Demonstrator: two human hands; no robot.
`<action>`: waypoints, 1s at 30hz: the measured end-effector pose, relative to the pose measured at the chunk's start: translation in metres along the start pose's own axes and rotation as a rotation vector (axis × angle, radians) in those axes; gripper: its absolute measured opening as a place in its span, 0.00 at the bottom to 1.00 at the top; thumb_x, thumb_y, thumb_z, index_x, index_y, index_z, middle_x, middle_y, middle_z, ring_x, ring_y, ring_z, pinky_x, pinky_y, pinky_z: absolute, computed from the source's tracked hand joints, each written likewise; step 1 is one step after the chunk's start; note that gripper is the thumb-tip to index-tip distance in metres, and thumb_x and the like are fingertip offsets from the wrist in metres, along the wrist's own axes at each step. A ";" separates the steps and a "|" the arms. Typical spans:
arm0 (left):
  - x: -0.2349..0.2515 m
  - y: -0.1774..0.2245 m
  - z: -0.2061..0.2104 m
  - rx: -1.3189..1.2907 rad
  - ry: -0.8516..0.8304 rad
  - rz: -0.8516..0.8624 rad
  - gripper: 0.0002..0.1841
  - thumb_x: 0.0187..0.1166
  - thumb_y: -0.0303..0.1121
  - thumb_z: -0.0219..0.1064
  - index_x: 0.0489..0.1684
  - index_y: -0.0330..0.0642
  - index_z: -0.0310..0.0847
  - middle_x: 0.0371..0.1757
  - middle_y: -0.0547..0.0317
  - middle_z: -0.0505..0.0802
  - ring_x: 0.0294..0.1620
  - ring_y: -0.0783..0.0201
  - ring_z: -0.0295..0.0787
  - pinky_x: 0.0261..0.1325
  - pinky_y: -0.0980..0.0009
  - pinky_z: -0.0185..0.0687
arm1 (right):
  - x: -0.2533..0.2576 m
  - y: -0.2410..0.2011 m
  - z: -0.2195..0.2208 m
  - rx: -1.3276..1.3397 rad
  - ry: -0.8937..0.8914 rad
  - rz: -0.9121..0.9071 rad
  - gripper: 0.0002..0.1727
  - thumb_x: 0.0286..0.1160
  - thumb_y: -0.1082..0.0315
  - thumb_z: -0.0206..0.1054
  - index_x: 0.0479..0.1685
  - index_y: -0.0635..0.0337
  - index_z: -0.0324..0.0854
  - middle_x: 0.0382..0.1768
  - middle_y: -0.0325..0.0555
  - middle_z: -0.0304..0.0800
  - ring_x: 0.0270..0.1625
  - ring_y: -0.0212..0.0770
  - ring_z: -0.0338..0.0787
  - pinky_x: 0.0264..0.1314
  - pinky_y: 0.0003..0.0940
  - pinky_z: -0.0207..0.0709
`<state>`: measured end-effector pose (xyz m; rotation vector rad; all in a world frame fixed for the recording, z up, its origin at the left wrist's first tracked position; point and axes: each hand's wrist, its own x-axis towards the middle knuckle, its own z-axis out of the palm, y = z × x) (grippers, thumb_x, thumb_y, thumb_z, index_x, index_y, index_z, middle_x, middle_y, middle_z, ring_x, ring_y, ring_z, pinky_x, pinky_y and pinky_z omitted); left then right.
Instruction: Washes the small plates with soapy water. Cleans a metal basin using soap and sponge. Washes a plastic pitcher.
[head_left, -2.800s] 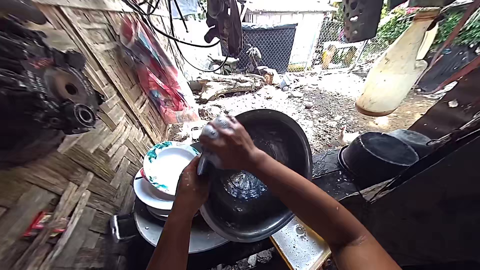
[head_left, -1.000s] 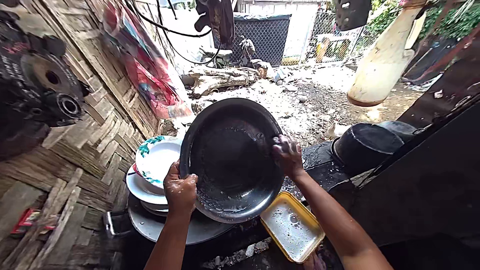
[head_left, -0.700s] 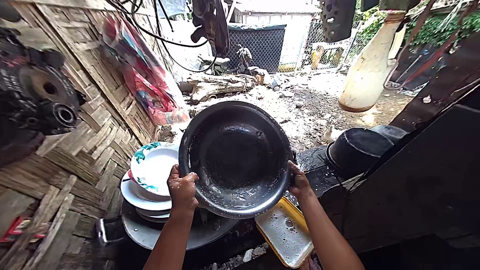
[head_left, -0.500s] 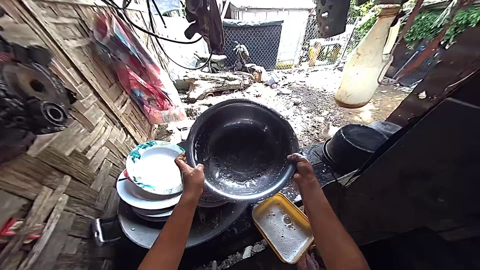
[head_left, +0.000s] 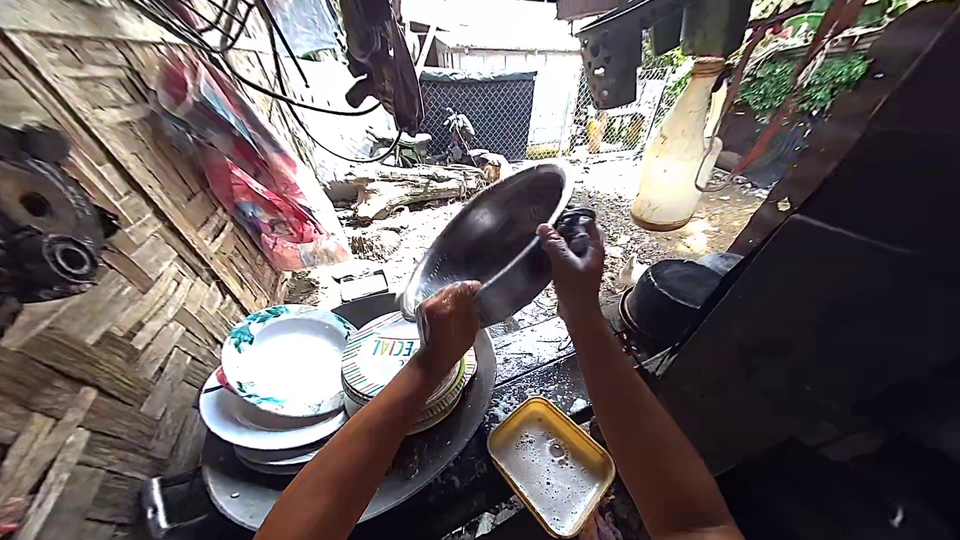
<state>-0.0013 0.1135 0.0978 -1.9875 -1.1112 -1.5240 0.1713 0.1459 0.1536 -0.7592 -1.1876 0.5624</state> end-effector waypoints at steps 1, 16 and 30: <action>0.016 0.008 0.003 -0.051 0.025 -0.137 0.13 0.83 0.25 0.60 0.35 0.24 0.87 0.28 0.38 0.92 0.30 0.47 0.92 0.37 0.52 0.85 | -0.005 -0.003 0.010 -0.170 -0.044 -0.210 0.28 0.64 0.62 0.78 0.59 0.74 0.81 0.59 0.61 0.83 0.64 0.48 0.84 0.69 0.45 0.78; 0.013 0.047 0.025 -0.392 -0.025 -0.805 0.15 0.91 0.33 0.57 0.38 0.31 0.84 0.28 0.56 0.85 0.31 0.70 0.79 0.42 0.67 0.76 | 0.007 -0.027 0.002 -0.994 -0.300 -0.372 0.17 0.71 0.62 0.71 0.56 0.58 0.91 0.64 0.70 0.86 0.62 0.72 0.87 0.60 0.73 0.75; -0.018 0.019 0.006 -0.688 0.172 -0.879 0.11 0.90 0.30 0.56 0.37 0.40 0.82 0.27 0.72 0.87 0.30 0.81 0.85 0.40 0.78 0.85 | 0.049 -0.012 -0.024 -0.791 -0.117 -0.200 0.20 0.65 0.61 0.72 0.55 0.58 0.92 0.61 0.67 0.85 0.66 0.70 0.81 0.62 0.70 0.70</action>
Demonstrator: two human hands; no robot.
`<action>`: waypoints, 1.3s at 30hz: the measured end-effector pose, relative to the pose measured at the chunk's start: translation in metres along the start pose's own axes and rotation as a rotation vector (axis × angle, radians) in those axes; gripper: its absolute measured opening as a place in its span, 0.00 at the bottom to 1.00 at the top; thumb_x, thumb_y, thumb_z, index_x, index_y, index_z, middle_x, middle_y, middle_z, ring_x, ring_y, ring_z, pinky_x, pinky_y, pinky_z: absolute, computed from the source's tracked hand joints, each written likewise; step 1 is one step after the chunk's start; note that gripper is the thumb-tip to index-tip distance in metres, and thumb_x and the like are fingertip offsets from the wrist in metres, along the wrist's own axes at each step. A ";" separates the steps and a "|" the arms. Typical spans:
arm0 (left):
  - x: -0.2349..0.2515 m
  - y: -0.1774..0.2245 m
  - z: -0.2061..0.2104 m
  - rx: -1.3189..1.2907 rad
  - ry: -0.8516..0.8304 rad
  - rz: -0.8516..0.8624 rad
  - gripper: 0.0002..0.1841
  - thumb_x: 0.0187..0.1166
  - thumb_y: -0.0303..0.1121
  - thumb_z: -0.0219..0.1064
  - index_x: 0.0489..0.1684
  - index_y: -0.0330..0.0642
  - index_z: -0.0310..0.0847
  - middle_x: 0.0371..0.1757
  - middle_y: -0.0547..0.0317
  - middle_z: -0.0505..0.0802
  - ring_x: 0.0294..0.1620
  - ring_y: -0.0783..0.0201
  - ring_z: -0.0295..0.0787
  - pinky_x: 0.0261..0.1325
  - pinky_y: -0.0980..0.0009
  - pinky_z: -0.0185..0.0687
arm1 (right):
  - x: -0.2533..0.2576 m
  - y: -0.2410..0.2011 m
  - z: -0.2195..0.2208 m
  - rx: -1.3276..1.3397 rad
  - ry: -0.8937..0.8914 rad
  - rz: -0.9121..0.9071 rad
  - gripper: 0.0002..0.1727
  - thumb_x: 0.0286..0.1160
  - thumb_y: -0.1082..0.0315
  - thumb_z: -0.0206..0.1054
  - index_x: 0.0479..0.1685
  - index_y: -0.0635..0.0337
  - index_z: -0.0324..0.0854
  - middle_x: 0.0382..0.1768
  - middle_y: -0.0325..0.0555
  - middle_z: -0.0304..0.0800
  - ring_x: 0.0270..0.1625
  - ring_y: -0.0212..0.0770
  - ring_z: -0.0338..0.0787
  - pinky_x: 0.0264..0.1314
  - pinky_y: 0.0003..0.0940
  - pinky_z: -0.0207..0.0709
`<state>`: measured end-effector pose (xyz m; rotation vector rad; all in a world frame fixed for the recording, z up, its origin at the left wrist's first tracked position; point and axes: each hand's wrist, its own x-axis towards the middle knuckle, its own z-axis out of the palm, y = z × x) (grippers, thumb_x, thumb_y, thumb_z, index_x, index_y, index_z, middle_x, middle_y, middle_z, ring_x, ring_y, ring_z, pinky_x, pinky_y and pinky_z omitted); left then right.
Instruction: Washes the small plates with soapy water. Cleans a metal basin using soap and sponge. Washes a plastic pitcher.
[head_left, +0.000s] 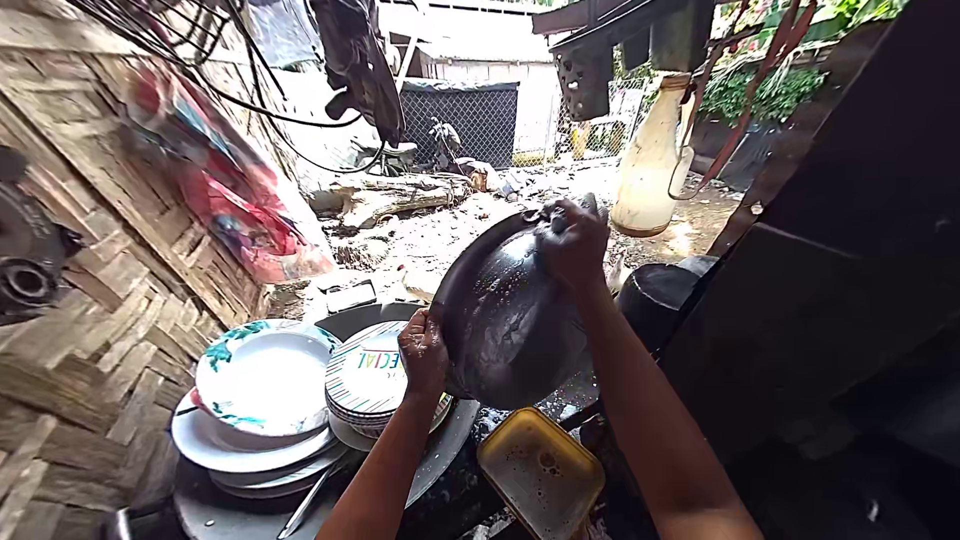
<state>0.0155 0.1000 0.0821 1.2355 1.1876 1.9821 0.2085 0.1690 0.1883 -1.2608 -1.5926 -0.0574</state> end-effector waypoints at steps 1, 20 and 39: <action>0.001 0.000 0.003 -0.022 0.031 -0.054 0.12 0.91 0.31 0.55 0.37 0.40 0.81 0.26 0.71 0.87 0.29 0.80 0.86 0.40 0.77 0.86 | -0.022 -0.011 0.011 -0.055 0.103 -0.145 0.17 0.62 0.60 0.74 0.50 0.57 0.93 0.57 0.68 0.86 0.62 0.72 0.82 0.55 0.69 0.73; 0.008 -0.016 -0.026 -0.138 0.191 -0.359 0.22 0.96 0.44 0.43 0.61 0.34 0.76 0.44 0.54 0.87 0.44 0.67 0.87 0.53 0.66 0.85 | -0.124 -0.031 0.071 0.061 0.145 -0.765 0.06 0.59 0.67 0.72 0.29 0.55 0.94 0.35 0.59 0.94 0.38 0.58 0.94 0.33 0.48 0.83; -0.002 -0.011 -0.018 -0.057 0.163 -0.331 0.21 0.95 0.44 0.46 0.57 0.36 0.79 0.41 0.56 0.88 0.41 0.70 0.87 0.52 0.67 0.85 | -0.045 -0.040 0.062 -0.057 0.208 -0.569 0.04 0.57 0.69 0.75 0.27 0.61 0.91 0.29 0.60 0.92 0.32 0.61 0.93 0.26 0.55 0.80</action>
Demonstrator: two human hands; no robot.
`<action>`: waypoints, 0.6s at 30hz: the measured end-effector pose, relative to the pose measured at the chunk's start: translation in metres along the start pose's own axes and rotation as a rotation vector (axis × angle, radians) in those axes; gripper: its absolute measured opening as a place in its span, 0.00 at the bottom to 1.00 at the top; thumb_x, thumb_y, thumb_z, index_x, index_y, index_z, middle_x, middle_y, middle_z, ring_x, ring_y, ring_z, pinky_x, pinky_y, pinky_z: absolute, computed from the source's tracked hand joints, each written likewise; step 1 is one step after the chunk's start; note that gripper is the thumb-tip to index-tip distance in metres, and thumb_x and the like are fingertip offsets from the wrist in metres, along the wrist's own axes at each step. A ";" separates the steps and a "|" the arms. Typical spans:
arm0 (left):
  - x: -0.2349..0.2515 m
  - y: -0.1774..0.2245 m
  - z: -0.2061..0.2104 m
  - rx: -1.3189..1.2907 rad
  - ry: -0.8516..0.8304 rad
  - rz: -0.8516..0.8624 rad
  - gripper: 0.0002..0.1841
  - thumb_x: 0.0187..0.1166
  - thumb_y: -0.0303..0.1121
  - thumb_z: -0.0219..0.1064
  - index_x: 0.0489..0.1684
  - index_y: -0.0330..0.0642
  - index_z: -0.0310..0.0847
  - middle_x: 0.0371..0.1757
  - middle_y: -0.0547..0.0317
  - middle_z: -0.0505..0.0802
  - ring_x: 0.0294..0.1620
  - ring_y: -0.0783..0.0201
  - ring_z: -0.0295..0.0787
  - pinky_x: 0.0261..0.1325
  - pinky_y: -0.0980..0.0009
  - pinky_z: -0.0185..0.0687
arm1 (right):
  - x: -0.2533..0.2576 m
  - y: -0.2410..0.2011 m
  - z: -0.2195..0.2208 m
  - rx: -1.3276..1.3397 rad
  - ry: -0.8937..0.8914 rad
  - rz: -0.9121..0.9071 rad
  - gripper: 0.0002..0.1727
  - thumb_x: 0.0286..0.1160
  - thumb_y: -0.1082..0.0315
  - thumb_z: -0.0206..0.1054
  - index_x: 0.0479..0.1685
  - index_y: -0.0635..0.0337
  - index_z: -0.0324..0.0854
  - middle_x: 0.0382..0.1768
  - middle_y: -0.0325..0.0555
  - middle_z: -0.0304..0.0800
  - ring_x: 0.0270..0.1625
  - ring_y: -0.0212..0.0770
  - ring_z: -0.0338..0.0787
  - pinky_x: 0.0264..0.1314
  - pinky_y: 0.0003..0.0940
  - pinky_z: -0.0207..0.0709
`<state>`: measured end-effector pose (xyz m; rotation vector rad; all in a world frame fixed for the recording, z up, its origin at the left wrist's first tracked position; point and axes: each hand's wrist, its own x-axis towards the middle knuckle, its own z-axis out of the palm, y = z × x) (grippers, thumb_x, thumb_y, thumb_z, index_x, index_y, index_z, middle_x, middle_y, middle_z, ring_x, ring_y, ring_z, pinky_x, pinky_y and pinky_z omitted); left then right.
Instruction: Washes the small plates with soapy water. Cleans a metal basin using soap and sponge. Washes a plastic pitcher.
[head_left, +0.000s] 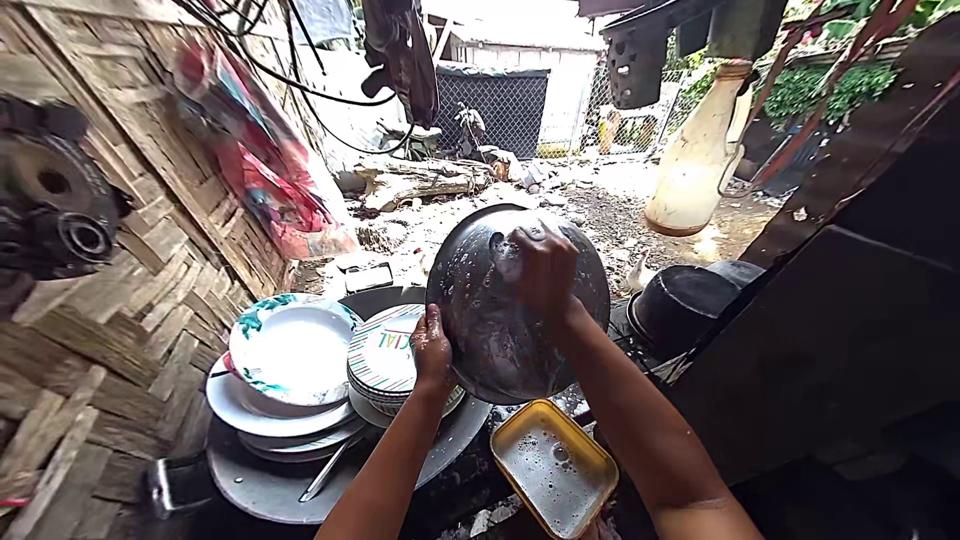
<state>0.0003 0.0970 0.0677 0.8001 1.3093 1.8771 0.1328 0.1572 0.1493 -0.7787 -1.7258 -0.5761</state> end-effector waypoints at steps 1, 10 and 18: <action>0.000 -0.001 0.001 -0.017 0.002 -0.015 0.21 0.95 0.44 0.46 0.57 0.36 0.79 0.40 0.56 0.87 0.41 0.70 0.87 0.51 0.67 0.85 | -0.004 -0.003 0.001 -0.014 0.008 0.001 0.05 0.57 0.68 0.76 0.27 0.60 0.91 0.30 0.60 0.92 0.33 0.61 0.93 0.27 0.54 0.80; -0.003 -0.001 -0.004 0.010 -0.027 0.029 0.21 0.95 0.42 0.46 0.56 0.35 0.80 0.40 0.58 0.88 0.41 0.72 0.87 0.52 0.69 0.85 | -0.017 0.000 -0.009 0.127 -0.091 -0.008 0.15 0.55 0.63 0.80 0.42 0.60 0.94 0.47 0.65 0.94 0.53 0.68 0.91 0.53 0.63 0.80; 0.005 0.001 -0.031 -0.236 0.027 -0.052 0.22 0.96 0.45 0.42 0.69 0.39 0.74 0.52 0.54 0.90 0.53 0.66 0.89 0.59 0.63 0.86 | -0.043 0.083 -0.017 0.143 0.050 0.845 0.22 0.72 0.57 0.71 0.50 0.71 0.86 0.47 0.65 0.91 0.53 0.60 0.91 0.59 0.61 0.78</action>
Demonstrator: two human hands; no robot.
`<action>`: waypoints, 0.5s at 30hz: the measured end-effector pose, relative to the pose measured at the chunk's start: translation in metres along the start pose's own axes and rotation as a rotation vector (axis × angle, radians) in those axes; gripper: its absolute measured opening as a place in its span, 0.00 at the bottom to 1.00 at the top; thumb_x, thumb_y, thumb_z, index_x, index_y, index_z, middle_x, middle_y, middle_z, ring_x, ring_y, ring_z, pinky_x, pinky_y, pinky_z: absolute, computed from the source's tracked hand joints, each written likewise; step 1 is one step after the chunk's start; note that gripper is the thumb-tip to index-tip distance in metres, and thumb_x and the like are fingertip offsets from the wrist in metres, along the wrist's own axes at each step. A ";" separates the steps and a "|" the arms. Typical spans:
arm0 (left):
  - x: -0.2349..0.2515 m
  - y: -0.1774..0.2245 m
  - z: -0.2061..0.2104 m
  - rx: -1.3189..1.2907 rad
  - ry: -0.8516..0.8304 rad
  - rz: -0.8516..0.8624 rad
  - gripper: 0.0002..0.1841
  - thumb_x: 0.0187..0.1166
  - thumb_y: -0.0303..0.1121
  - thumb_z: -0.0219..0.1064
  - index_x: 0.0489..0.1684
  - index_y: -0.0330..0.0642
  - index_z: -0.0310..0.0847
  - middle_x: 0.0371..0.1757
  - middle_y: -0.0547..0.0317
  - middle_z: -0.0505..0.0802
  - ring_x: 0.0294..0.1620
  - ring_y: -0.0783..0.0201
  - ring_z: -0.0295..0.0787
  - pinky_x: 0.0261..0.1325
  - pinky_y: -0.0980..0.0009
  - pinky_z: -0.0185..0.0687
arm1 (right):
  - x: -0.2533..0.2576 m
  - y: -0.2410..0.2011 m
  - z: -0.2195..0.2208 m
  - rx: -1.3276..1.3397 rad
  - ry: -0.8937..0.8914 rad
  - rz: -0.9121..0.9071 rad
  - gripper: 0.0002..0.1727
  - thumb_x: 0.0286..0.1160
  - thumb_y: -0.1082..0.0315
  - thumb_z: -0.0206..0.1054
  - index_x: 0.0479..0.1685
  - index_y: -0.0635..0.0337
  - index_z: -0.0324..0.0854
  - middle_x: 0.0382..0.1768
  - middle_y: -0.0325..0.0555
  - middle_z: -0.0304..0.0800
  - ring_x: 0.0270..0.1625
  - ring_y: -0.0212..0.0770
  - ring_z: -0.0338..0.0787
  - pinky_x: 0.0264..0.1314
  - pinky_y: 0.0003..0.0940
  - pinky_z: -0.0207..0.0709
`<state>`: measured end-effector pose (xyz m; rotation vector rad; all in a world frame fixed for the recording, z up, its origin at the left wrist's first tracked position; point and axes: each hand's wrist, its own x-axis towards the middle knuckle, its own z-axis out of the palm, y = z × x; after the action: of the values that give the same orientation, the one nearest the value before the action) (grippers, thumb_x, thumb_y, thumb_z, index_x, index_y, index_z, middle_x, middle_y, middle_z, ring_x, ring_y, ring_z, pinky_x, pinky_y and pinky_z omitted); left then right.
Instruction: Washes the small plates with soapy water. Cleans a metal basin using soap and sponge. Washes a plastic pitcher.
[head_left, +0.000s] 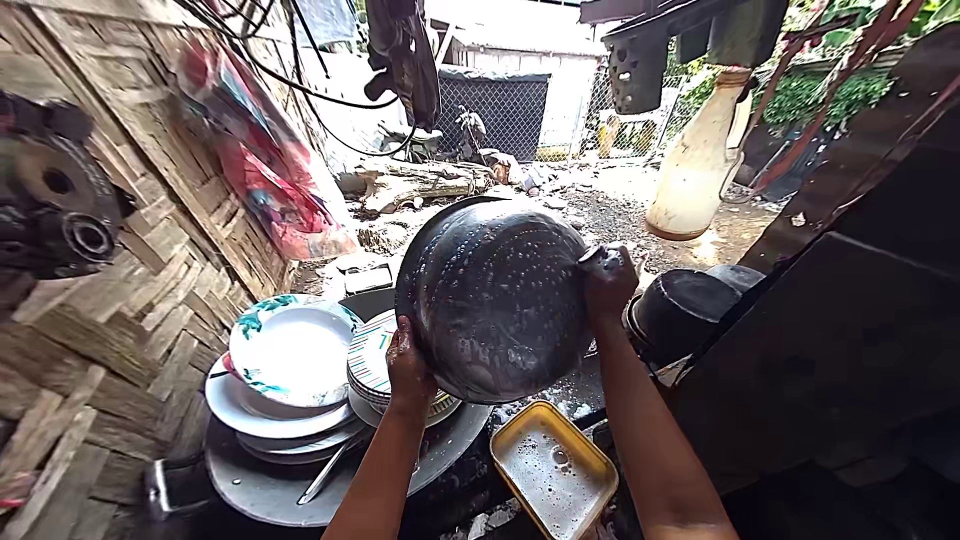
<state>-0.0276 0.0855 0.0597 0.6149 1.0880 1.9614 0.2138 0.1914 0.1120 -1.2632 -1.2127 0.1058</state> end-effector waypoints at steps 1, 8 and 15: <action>0.004 -0.002 -0.001 -0.041 0.010 -0.023 0.24 0.96 0.46 0.40 0.74 0.40 0.70 0.58 0.52 0.88 0.58 0.63 0.87 0.63 0.60 0.84 | -0.021 0.002 0.000 0.008 -0.007 -0.023 0.22 0.72 0.57 0.72 0.51 0.72 0.86 0.50 0.68 0.89 0.55 0.62 0.90 0.59 0.62 0.79; -0.004 -0.030 0.019 -0.078 0.077 -0.069 0.24 0.97 0.44 0.36 0.75 0.37 0.68 0.60 0.49 0.85 0.59 0.62 0.84 0.63 0.62 0.81 | -0.151 -0.055 0.044 -0.154 -0.128 -0.758 0.12 0.53 0.66 0.78 0.39 0.49 0.96 0.51 0.59 0.93 0.54 0.63 0.89 0.55 0.57 0.79; -0.018 -0.029 0.025 -0.131 0.075 -0.152 0.26 0.97 0.48 0.35 0.71 0.38 0.70 0.52 0.50 0.86 0.52 0.62 0.85 0.56 0.59 0.84 | -0.107 -0.109 0.051 -0.242 -0.339 -0.743 0.04 0.66 0.72 0.74 0.37 0.58 0.92 0.38 0.58 0.91 0.44 0.59 0.92 0.36 0.53 0.83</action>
<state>0.0119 0.0919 0.0466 0.3794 1.0120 1.9180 0.0728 0.1137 0.1181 -0.9414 -1.9662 -0.3951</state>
